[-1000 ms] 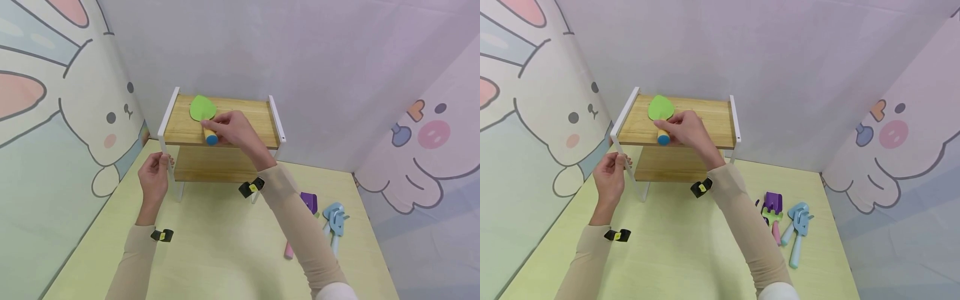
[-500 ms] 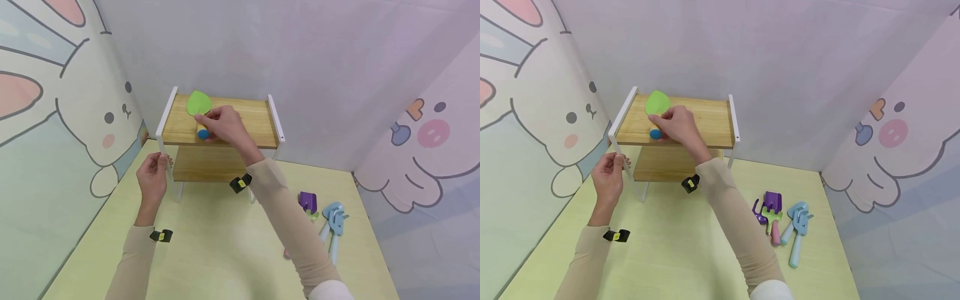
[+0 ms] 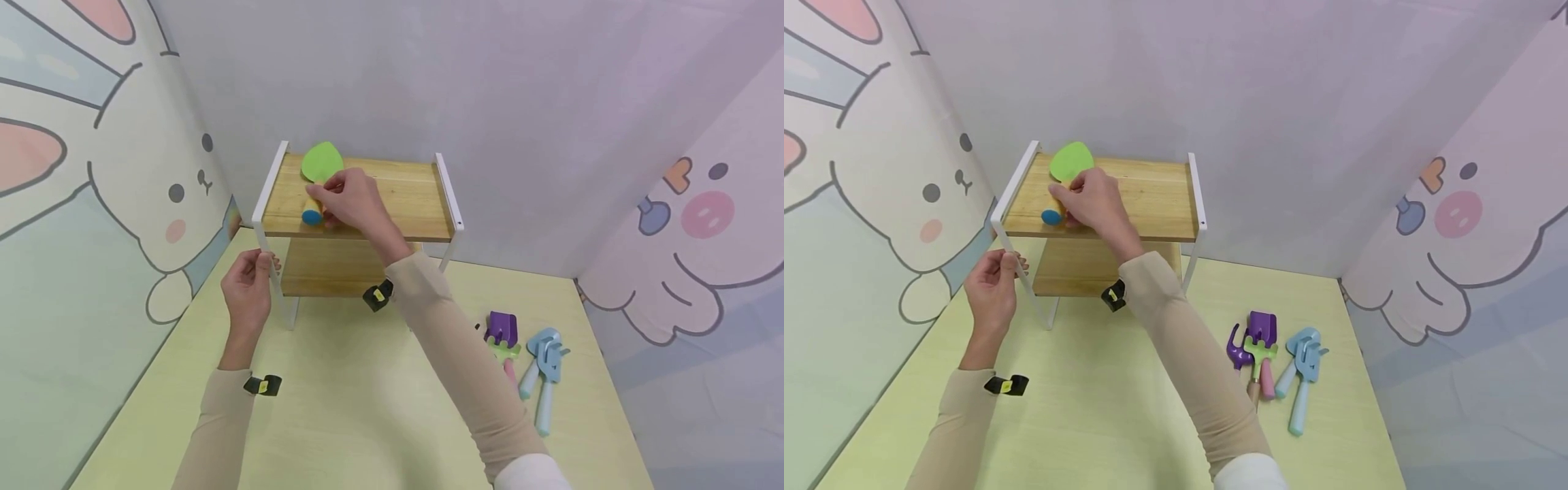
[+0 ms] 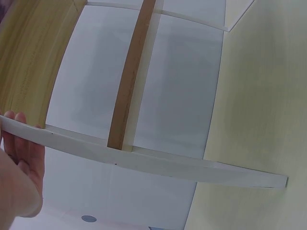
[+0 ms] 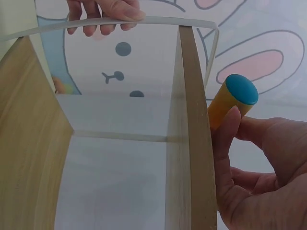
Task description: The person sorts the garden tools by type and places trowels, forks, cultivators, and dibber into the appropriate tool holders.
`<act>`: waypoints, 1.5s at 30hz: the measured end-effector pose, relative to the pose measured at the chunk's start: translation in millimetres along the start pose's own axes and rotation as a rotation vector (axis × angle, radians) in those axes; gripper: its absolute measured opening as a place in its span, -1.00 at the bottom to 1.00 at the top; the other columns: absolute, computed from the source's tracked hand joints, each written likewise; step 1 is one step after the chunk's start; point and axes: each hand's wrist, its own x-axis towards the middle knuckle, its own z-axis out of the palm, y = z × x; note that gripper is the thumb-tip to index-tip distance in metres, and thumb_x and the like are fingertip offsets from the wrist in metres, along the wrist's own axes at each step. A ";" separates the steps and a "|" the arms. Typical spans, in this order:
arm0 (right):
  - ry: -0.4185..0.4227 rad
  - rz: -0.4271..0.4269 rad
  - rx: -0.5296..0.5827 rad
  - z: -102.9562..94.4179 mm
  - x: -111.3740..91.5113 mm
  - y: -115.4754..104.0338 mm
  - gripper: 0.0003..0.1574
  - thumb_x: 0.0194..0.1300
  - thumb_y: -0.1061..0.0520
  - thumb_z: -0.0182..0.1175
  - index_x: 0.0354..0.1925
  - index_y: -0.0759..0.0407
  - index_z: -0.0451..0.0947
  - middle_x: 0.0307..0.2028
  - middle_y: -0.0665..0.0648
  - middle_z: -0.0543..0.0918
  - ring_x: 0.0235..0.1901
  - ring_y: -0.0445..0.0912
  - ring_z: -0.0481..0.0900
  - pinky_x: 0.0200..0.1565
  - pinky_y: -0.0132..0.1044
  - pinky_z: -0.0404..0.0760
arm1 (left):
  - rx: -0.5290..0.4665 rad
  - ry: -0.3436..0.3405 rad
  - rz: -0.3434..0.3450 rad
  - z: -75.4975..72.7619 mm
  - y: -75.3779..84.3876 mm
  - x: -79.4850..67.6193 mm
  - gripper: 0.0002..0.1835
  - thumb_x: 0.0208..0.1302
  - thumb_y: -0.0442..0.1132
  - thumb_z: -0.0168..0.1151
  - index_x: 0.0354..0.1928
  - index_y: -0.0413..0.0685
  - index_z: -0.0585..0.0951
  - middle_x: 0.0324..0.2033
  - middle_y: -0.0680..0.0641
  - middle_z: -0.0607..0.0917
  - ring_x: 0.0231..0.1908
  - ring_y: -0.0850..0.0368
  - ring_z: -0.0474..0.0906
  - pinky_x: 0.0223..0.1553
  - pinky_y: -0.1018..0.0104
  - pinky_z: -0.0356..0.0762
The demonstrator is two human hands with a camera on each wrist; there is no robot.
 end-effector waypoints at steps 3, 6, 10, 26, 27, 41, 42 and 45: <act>-0.012 -0.002 0.004 -0.3 -0.6 0.7 -0.60 0.46 -0.04 0.31 -0.07 0.31 0.63 -0.30 0.16 0.71 -0.49 -0.07 0.72 -0.36 -0.34 0.73 | 0.005 0.003 -0.002 -1.3 -7.6 1.3 -0.80 0.50 -0.42 0.15 -0.15 -0.55 0.56 -0.38 0.18 0.71 -0.32 0.31 0.66 -0.12 0.50 0.61; -0.021 -0.028 0.014 -1.9 -2.5 2.1 -0.57 0.47 -0.04 0.28 -0.01 0.33 0.61 -0.28 0.17 0.71 -0.45 -0.06 0.75 -0.34 -0.33 0.74 | 0.004 0.006 -0.003 -1.4 -10.0 1.9 -0.80 0.51 -0.40 0.15 -0.16 -0.53 0.57 -0.39 0.17 0.71 -0.32 0.31 0.66 -0.13 0.49 0.62; -0.015 -0.079 0.027 -3.9 -6.1 4.3 -0.55 0.50 -0.03 0.26 0.02 0.37 0.61 -0.25 0.20 0.72 -0.44 -0.05 0.76 -0.34 -0.30 0.75 | -0.006 0.006 -0.010 -0.2 -7.0 1.5 -0.85 0.51 -0.43 0.14 -0.18 -0.46 0.58 -0.39 0.18 0.71 -0.33 0.32 0.66 -0.14 0.48 0.62; -0.008 -0.144 -0.025 -16.3 -26.8 14.8 -0.52 0.51 0.01 0.24 0.21 0.28 0.54 -0.04 0.16 0.70 -0.22 -0.10 0.71 -0.24 -0.32 0.73 | 0.017 -0.001 -0.016 3.7 17.8 -3.3 -0.81 0.52 -0.43 0.12 -0.19 -0.54 0.55 -0.39 0.18 0.70 -0.32 0.34 0.67 -0.10 0.50 0.63; -0.009 -0.148 -0.020 -17.3 -28.6 15.8 -0.52 0.51 0.02 0.24 0.22 0.28 0.53 -0.03 0.16 0.69 -0.21 -0.09 0.71 -0.24 -0.32 0.73 | 0.021 0.001 -0.016 3.0 14.0 -2.8 -0.81 0.52 -0.43 0.11 -0.18 -0.53 0.55 -0.39 0.19 0.70 -0.32 0.34 0.67 -0.09 0.50 0.63; 0.018 -0.248 0.015 -36.1 -56.7 34.9 -0.54 0.47 0.06 0.28 0.20 0.28 0.55 -0.02 0.11 0.69 -0.12 -0.06 0.69 -0.11 -0.25 0.71 | 0.022 0.006 0.000 -2.3 -8.5 -0.6 -0.79 0.51 -0.36 0.16 -0.16 -0.47 0.58 -0.37 0.16 0.71 -0.32 0.29 0.69 -0.10 0.48 0.64; 0.022 -0.262 0.021 -37.1 -58.5 36.9 -0.55 0.47 0.06 0.28 0.20 0.28 0.56 -0.03 0.11 0.69 -0.11 -0.07 0.69 -0.09 -0.24 0.70 | 0.021 0.007 0.000 -2.0 -8.4 -0.4 -0.81 0.51 -0.37 0.16 -0.17 -0.47 0.58 -0.37 0.16 0.71 -0.32 0.30 0.68 -0.11 0.48 0.64; 0.035 -0.302 0.027 -39.8 -64.0 43.1 -0.56 0.47 0.07 0.28 0.18 0.29 0.56 -0.05 0.10 0.70 -0.08 -0.09 0.68 -0.01 -0.25 0.67 | 0.009 0.009 -0.003 -0.2 -5.7 -0.6 -0.82 0.51 -0.41 0.13 -0.17 -0.51 0.56 -0.38 0.17 0.71 -0.32 0.32 0.68 -0.12 0.49 0.64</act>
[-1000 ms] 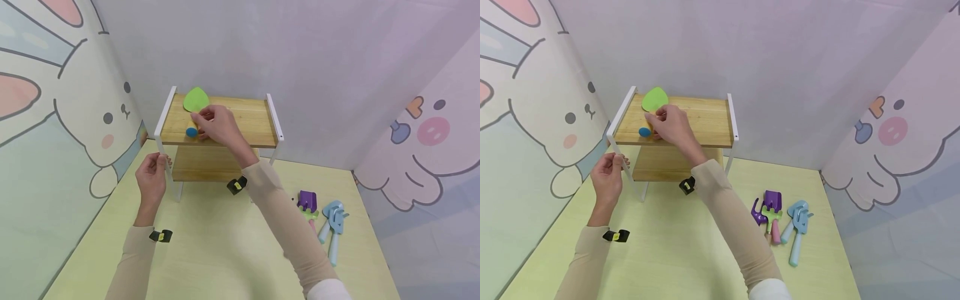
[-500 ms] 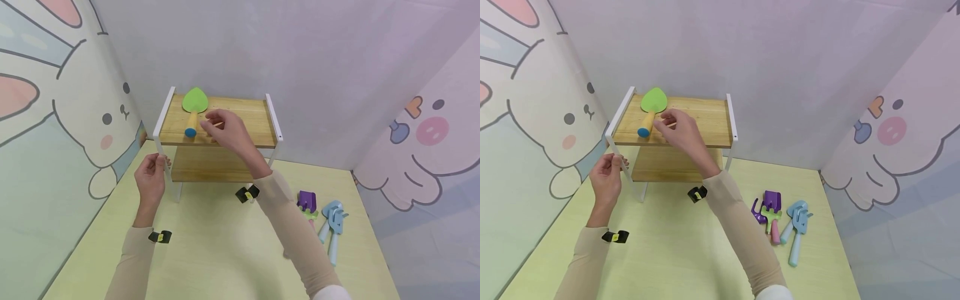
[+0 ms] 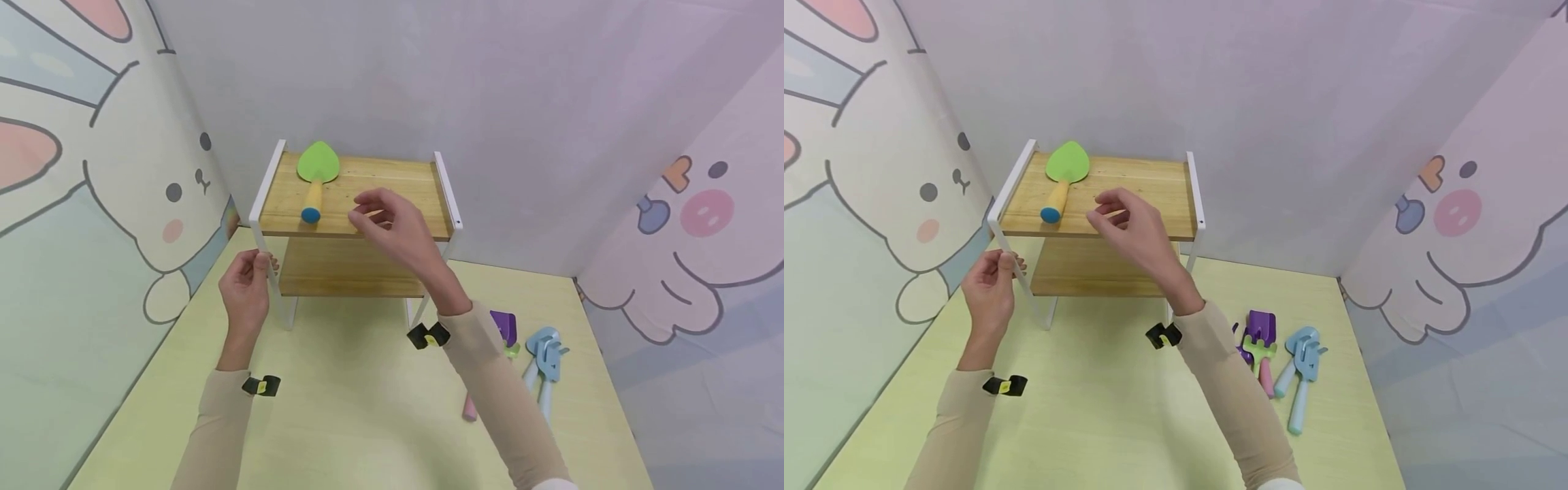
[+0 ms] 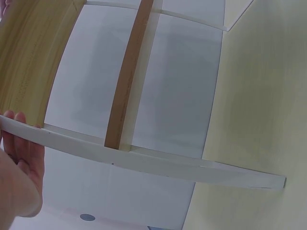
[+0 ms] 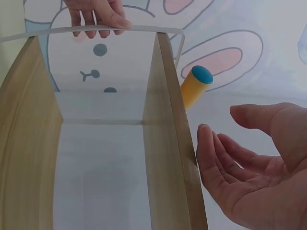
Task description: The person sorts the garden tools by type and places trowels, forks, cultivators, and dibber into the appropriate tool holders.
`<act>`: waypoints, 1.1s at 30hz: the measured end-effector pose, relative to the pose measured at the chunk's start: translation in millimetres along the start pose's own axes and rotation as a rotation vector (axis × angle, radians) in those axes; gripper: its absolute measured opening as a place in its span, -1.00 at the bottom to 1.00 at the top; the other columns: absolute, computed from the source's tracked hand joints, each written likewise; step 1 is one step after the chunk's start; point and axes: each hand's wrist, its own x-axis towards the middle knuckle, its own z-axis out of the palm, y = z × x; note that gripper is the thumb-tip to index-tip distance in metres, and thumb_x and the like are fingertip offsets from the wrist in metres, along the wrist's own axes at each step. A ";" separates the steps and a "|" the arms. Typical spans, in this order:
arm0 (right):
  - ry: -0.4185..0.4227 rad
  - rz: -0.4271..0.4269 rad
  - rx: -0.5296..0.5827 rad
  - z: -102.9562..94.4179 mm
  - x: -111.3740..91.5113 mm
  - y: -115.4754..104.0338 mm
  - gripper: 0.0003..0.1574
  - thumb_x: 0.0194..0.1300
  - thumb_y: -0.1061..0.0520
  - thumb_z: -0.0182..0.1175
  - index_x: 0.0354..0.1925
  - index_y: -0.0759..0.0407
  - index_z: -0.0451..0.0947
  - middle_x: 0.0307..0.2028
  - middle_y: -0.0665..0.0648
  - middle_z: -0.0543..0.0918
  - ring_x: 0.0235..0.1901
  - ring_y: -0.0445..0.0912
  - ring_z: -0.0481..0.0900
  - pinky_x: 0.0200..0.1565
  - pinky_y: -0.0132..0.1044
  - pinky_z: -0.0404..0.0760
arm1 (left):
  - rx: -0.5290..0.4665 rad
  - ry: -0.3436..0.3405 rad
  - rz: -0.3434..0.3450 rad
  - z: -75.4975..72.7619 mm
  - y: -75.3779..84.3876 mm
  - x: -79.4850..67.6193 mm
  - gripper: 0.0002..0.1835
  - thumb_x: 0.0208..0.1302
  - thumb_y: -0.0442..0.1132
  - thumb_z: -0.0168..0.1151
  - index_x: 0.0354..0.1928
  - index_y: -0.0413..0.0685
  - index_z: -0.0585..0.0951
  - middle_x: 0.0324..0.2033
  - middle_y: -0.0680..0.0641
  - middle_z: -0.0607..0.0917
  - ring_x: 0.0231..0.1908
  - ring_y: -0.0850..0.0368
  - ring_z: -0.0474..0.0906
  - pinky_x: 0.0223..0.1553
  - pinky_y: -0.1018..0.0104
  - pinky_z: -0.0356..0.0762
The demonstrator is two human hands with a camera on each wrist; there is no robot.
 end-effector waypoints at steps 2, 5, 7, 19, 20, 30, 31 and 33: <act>0.005 -0.021 0.005 -1.8 -4.5 1.9 -0.56 0.46 0.08 0.29 0.17 0.30 0.56 -0.05 0.10 0.70 -0.06 -0.10 0.68 0.03 -0.25 0.65 | -0.001 -0.002 -0.003 1.0 3.5 -0.3 -0.81 0.52 -0.44 0.11 -0.17 -0.56 0.54 -0.38 0.17 0.71 -0.33 0.33 0.67 -0.12 0.49 0.63; 0.007 -0.048 0.002 -4.5 -10.9 3.5 -0.58 0.45 0.09 0.31 0.15 0.30 0.57 -0.05 0.10 0.70 -0.06 -0.10 0.69 0.04 -0.25 0.66 | 0.001 -0.008 -0.007 2.1 8.7 -1.1 -0.79 0.52 -0.45 0.10 -0.16 -0.60 0.52 -0.38 0.17 0.71 -0.33 0.34 0.67 -0.11 0.48 0.64; 0.003 -0.062 0.002 -6.0 -14.6 4.6 -0.59 0.44 0.10 0.32 0.14 0.30 0.57 -0.05 0.11 0.70 -0.08 -0.09 0.70 0.02 -0.24 0.67 | 0.007 -0.007 -0.012 1.8 8.8 -1.3 -0.81 0.52 -0.44 0.10 -0.18 -0.55 0.54 -0.38 0.18 0.71 -0.33 0.34 0.68 -0.10 0.47 0.64; -0.003 -0.149 0.024 -12.1 -35.2 20.9 -0.64 0.41 0.19 0.34 0.10 0.31 0.59 -0.04 0.14 0.72 -0.11 -0.08 0.71 -0.01 -0.21 0.70 | 0.017 0.006 -0.007 -1.4 -3.2 0.5 -0.83 0.51 -0.39 0.15 -0.17 -0.46 0.58 -0.37 0.20 0.72 -0.31 0.34 0.68 -0.09 0.47 0.64; -0.001 -0.162 0.022 -12.3 -36.9 22.9 -0.65 0.41 0.20 0.34 0.10 0.31 0.59 -0.04 0.16 0.72 -0.11 -0.08 0.70 -0.01 -0.20 0.70 | 0.007 0.003 -0.004 -0.9 -2.0 0.3 -0.83 0.51 -0.41 0.14 -0.17 -0.49 0.57 -0.37 0.20 0.71 -0.32 0.34 0.68 -0.10 0.46 0.63; -0.007 -0.235 0.041 -12.4 -53.8 39.2 -0.68 0.40 0.30 0.32 0.09 0.30 0.57 -0.04 0.20 0.69 -0.09 -0.05 0.68 0.00 -0.18 0.70 | -0.014 -0.012 -0.002 0.5 7.2 -2.0 -0.84 0.52 -0.43 0.13 -0.18 -0.49 0.59 -0.39 0.17 0.71 -0.33 0.33 0.68 -0.12 0.50 0.62; -0.010 -0.237 0.043 -12.5 -55.3 40.4 -0.68 0.39 0.31 0.32 0.09 0.30 0.57 -0.04 0.18 0.69 -0.10 -0.05 0.68 0.00 -0.18 0.70 | -0.016 -0.009 -0.005 -0.5 3.3 -1.5 -0.85 0.51 -0.42 0.14 -0.18 -0.44 0.60 -0.39 0.17 0.71 -0.33 0.33 0.68 -0.13 0.50 0.62; -0.017 -0.243 0.050 -12.9 -58.4 43.3 -0.68 0.38 0.33 0.32 0.08 0.32 0.57 -0.04 0.18 0.69 -0.10 -0.04 0.68 0.00 -0.16 0.70 | -0.017 -0.007 -0.012 -1.5 -1.2 -0.9 -0.87 0.51 -0.42 0.14 -0.19 -0.38 0.61 -0.39 0.17 0.71 -0.33 0.33 0.68 -0.13 0.49 0.62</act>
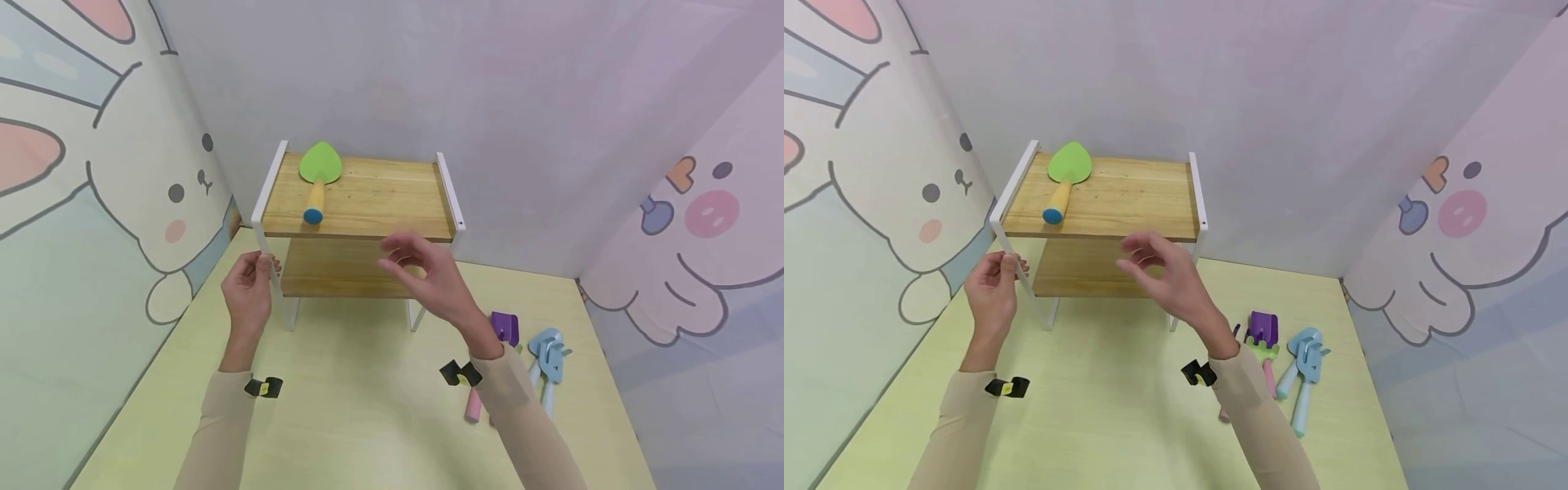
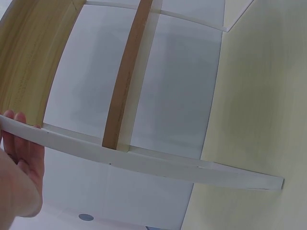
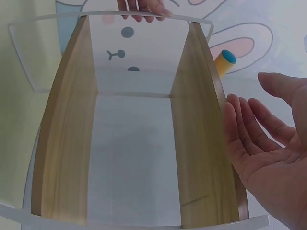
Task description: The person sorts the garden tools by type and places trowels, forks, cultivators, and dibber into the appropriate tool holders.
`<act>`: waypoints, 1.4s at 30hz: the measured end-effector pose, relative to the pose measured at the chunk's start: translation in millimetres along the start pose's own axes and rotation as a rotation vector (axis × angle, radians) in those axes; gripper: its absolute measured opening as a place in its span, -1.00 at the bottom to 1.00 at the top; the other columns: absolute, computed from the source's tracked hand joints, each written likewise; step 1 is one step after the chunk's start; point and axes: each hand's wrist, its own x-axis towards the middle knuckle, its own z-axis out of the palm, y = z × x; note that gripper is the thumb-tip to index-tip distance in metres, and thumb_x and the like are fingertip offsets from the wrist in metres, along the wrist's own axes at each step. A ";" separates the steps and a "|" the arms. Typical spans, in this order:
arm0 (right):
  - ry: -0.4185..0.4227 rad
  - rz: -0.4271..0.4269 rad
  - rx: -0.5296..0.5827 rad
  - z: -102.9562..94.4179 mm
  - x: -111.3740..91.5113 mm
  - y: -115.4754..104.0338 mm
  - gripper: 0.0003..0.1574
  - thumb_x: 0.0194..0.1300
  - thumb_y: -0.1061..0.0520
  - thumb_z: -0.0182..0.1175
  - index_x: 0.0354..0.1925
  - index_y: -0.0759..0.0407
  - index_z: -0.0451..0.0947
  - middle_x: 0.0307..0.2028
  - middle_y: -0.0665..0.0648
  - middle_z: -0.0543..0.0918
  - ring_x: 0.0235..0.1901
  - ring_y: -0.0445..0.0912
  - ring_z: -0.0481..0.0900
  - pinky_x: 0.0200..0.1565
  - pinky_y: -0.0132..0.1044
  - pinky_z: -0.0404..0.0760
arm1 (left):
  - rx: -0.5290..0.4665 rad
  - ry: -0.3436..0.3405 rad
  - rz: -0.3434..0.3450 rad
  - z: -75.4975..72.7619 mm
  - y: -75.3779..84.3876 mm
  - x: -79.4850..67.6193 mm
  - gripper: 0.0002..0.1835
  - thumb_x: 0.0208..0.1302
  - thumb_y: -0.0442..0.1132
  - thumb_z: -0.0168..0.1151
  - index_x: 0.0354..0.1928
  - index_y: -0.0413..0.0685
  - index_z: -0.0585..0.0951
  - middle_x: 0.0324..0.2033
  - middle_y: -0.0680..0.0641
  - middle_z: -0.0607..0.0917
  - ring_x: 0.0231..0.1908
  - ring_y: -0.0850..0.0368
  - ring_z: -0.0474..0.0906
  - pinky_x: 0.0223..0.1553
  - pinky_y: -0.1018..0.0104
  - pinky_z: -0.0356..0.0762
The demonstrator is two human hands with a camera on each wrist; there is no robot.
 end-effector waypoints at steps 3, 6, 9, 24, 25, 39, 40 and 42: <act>-0.006 -0.006 0.002 -1.2 -6.0 4.3 -0.66 0.36 0.36 0.32 0.08 0.33 0.57 -0.03 0.16 0.70 -0.11 -0.03 0.68 0.01 -0.14 0.70 | -0.004 0.001 -0.002 -0.9 -2.5 0.0 -0.89 0.51 -0.41 0.16 -0.21 -0.28 0.63 -0.40 0.15 0.72 -0.33 0.31 0.69 -0.13 0.49 0.63; 0.002 -0.017 -0.007 -2.2 -12.2 9.4 -0.64 0.35 0.37 0.33 0.10 0.33 0.58 -0.02 0.16 0.70 -0.12 -0.03 0.67 0.01 -0.16 0.70 | -0.011 0.002 -0.004 -0.9 -5.7 0.2 -0.89 0.50 -0.40 0.17 -0.21 -0.28 0.63 -0.40 0.14 0.73 -0.33 0.29 0.69 -0.15 0.49 0.63; 0.012 -0.026 -0.013 -3.0 -18.3 14.3 -0.62 0.34 0.38 0.33 0.11 0.32 0.58 -0.03 0.15 0.71 -0.12 -0.03 0.67 0.01 -0.20 0.69 | -0.023 -0.001 -0.005 -0.3 -5.2 -0.3 -0.86 0.50 -0.38 0.18 -0.20 -0.37 0.62 -0.39 0.12 0.73 -0.33 0.27 0.69 -0.15 0.49 0.63; 0.032 0.003 -0.073 -7.2 -55.6 38.0 -0.56 0.23 0.50 0.35 0.09 0.42 0.56 -0.12 0.22 0.71 -0.16 -0.02 0.67 -0.02 -0.24 0.70 | -0.028 -0.001 -0.002 0.3 -8.3 -2.3 -0.84 0.50 -0.39 0.17 -0.18 -0.44 0.60 -0.38 0.11 0.73 -0.34 0.28 0.69 -0.14 0.47 0.64; 0.034 0.014 -0.075 -7.1 -57.7 37.9 -0.56 0.23 0.51 0.34 0.08 0.45 0.56 -0.12 0.24 0.71 -0.17 -0.01 0.66 -0.02 -0.22 0.70 | -0.027 -0.002 -0.001 0.4 -8.8 -2.2 -0.84 0.50 -0.40 0.17 -0.18 -0.44 0.61 -0.38 0.11 0.73 -0.34 0.28 0.70 -0.14 0.47 0.64; 0.040 0.116 -0.099 -8.6 -82.5 31.1 -0.61 0.27 0.48 0.33 0.06 0.47 0.55 -0.14 0.25 0.71 -0.17 -0.02 0.67 0.00 -0.09 0.72 | 0.000 -0.006 0.005 -1.2 -5.1 -2.1 -0.77 0.52 -0.36 0.17 -0.18 -0.53 0.56 -0.40 0.12 0.72 -0.33 0.28 0.68 -0.15 0.47 0.62; 0.041 0.117 -0.104 -8.9 -84.2 32.7 -0.61 0.27 0.48 0.33 0.06 0.46 0.55 -0.14 0.24 0.71 -0.17 -0.02 0.67 -0.01 -0.08 0.72 | -0.004 -0.006 0.007 -1.3 -5.0 -1.8 -0.77 0.52 -0.37 0.17 -0.18 -0.54 0.56 -0.40 0.12 0.71 -0.33 0.27 0.68 -0.15 0.46 0.62; 0.043 0.120 -0.109 -9.8 -88.1 35.7 -0.61 0.27 0.48 0.33 0.07 0.46 0.55 -0.12 0.24 0.71 -0.16 0.00 0.67 -0.01 -0.06 0.72 | -0.002 -0.005 0.008 -1.1 -5.4 -1.2 -0.77 0.52 -0.36 0.17 -0.18 -0.51 0.57 -0.40 0.12 0.72 -0.33 0.28 0.68 -0.15 0.47 0.62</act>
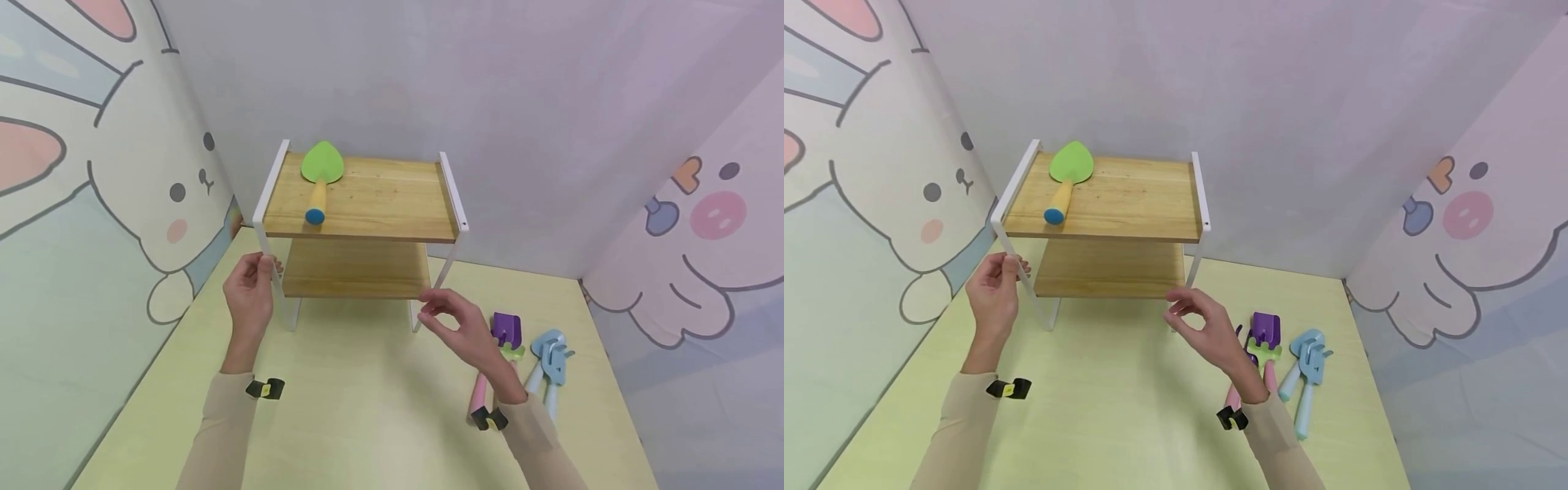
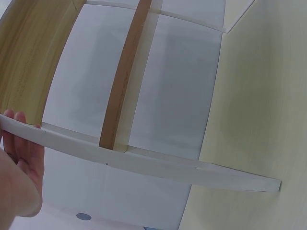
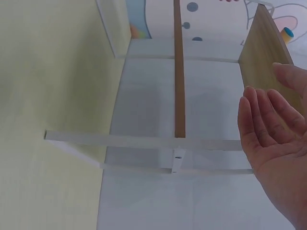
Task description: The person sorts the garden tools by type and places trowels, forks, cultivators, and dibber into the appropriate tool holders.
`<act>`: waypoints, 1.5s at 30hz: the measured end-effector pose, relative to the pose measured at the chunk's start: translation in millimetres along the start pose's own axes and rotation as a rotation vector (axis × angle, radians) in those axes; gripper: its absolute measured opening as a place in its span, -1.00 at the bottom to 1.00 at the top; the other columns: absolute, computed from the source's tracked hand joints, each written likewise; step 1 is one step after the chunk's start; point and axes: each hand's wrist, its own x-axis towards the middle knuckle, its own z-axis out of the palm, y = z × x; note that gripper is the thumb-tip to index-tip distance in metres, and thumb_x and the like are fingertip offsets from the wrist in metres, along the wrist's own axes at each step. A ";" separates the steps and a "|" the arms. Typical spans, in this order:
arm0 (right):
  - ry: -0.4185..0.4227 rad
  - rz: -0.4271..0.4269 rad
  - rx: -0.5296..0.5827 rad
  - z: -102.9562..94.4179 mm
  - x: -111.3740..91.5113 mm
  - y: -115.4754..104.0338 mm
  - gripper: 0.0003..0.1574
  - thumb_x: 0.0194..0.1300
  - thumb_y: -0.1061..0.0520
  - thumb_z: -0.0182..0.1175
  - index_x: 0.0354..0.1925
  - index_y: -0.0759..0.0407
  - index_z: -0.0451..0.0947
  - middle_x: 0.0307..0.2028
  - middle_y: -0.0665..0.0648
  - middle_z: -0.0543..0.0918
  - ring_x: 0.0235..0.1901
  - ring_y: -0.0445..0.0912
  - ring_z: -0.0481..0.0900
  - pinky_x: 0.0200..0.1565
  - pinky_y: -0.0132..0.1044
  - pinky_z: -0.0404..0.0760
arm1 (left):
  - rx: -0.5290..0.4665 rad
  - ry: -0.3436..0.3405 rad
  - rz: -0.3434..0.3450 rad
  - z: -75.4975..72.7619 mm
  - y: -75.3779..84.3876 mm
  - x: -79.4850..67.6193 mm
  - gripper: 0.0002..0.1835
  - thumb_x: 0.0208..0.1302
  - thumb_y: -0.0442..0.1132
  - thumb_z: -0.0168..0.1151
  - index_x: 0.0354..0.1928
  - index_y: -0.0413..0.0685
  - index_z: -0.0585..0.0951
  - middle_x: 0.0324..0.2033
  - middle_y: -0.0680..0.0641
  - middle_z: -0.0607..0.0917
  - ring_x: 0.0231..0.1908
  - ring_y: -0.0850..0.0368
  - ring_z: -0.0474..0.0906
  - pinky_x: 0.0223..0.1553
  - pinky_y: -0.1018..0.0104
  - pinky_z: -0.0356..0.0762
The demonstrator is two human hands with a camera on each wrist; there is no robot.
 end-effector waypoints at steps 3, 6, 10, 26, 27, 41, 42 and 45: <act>0.002 0.006 -0.001 -0.8 -5.3 3.5 -0.60 0.27 0.48 0.33 0.07 0.46 0.55 -0.08 0.26 0.70 -0.15 0.06 0.68 -0.01 -0.05 0.72 | -0.004 0.003 -0.005 0.5 -0.7 0.3 -0.77 0.51 -0.35 0.18 -0.18 -0.50 0.58 -0.40 0.12 0.72 -0.33 0.27 0.68 -0.15 0.46 0.62; 0.004 0.030 -0.009 -1.3 -11.4 6.9 -0.60 0.28 0.46 0.34 0.08 0.45 0.55 -0.05 0.26 0.69 -0.13 0.12 0.67 0.01 -0.10 0.72 | -0.004 0.003 -0.006 1.1 -1.5 0.3 -0.77 0.51 -0.36 0.17 -0.17 -0.51 0.57 -0.39 0.13 0.72 -0.33 0.28 0.69 -0.14 0.47 0.63; 0.008 0.075 -0.029 -1.3 -21.1 12.3 -0.61 0.29 0.44 0.34 0.09 0.44 0.56 -0.04 0.24 0.69 -0.11 0.16 0.67 0.04 -0.05 0.70 | -0.016 0.004 -0.003 1.2 -2.8 0.0 -0.78 0.51 -0.38 0.17 -0.17 -0.55 0.56 -0.39 0.12 0.72 -0.34 0.28 0.69 -0.13 0.47 0.64; 0.035 0.237 -0.013 -0.6 -80.2 78.9 -0.59 0.37 0.30 0.34 0.16 0.27 0.56 0.04 0.13 0.69 -0.06 0.02 0.69 0.06 -0.26 0.67 | 0.003 0.007 -0.011 -1.1 -2.4 0.5 -0.80 0.51 -0.40 0.15 -0.17 -0.52 0.56 -0.39 0.14 0.72 -0.33 0.30 0.69 -0.13 0.47 0.65; 0.037 0.241 -0.011 -0.6 -84.9 85.7 -0.59 0.38 0.28 0.35 0.17 0.25 0.56 0.05 0.10 0.68 -0.05 -0.01 0.69 0.07 -0.26 0.67 | 0.002 0.005 -0.009 -1.0 -2.1 0.4 -0.79 0.51 -0.38 0.16 -0.17 -0.51 0.57 -0.39 0.14 0.72 -0.33 0.30 0.69 -0.13 0.47 0.64; 0.158 0.260 -0.099 0.9 -119.4 110.5 -0.60 0.28 0.44 0.34 0.08 0.43 0.55 -0.05 0.30 0.69 -0.17 0.05 0.72 -0.09 -0.35 0.70 | 0.014 0.001 -0.015 2.7 11.1 -2.2 -0.76 0.53 -0.43 0.11 -0.15 -0.64 0.52 -0.40 0.19 0.71 -0.34 0.34 0.68 -0.13 0.45 0.65; 0.166 0.271 -0.098 0.5 -121.3 110.9 -0.60 0.29 0.42 0.35 0.08 0.42 0.56 -0.05 0.29 0.70 -0.16 0.02 0.72 -0.09 -0.36 0.70 | 0.014 -0.003 -0.013 3.5 15.5 -3.1 -0.75 0.53 -0.43 0.11 -0.15 -0.65 0.51 -0.40 0.18 0.71 -0.34 0.34 0.68 -0.12 0.45 0.65; 0.178 0.319 -0.096 -0.9 -127.2 111.5 -0.61 0.32 0.36 0.36 0.10 0.38 0.56 -0.04 0.33 0.69 -0.15 -0.04 0.71 -0.09 -0.36 0.70 | 0.004 -0.011 -0.005 5.0 26.3 -5.1 -0.74 0.53 -0.40 0.13 -0.17 -0.62 0.53 -0.39 0.16 0.72 -0.34 0.33 0.69 -0.11 0.46 0.64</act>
